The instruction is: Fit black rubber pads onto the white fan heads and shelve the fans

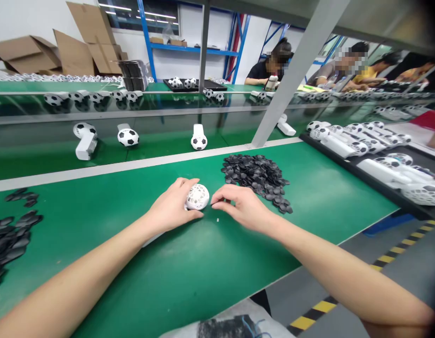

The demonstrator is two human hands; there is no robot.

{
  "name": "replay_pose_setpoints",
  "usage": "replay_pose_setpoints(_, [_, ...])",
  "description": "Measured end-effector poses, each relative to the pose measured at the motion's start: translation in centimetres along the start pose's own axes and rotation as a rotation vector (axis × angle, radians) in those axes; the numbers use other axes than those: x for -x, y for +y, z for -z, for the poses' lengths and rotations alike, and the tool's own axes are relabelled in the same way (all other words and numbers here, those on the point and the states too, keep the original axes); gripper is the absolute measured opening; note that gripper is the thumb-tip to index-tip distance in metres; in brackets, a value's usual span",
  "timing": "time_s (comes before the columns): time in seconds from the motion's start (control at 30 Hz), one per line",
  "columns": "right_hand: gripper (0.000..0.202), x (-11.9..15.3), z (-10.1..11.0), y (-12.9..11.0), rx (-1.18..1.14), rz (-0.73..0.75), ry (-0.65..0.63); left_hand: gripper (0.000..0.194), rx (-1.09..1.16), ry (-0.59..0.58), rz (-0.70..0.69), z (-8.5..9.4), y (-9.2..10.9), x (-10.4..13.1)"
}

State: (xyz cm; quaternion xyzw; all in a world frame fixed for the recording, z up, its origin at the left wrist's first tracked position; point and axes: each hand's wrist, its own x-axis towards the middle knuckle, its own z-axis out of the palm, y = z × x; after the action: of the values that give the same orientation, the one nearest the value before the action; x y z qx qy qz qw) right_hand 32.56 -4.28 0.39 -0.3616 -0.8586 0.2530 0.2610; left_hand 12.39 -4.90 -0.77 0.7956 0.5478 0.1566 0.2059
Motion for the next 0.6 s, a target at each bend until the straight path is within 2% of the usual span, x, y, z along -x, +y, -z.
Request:
replay_pose_setpoints(0.1, [0.008,-0.3,-1.3,-0.3,-0.042,0.048,-0.002,0.077,0.027,0.002,-0.014,-0.1,-0.2,0.0])
replay_pose_setpoints(0.2, [0.007,-0.6,-2.3,-0.2,-0.108,0.027,0.037,0.076,0.029,0.004,0.004,0.0,-0.1,0.1])
replay_pose_setpoints(0.37, [0.007,-0.8,-3.0,0.2,-0.222,-0.056,0.105,0.069,0.02,0.007,0.004,0.1,-0.1,0.1])
replay_pose_setpoints(0.6, [0.015,-1.1,-3.4,0.7,-0.291,-0.192,0.073,0.055,0.0,0.02,0.009,0.3,0.5,-0.1])
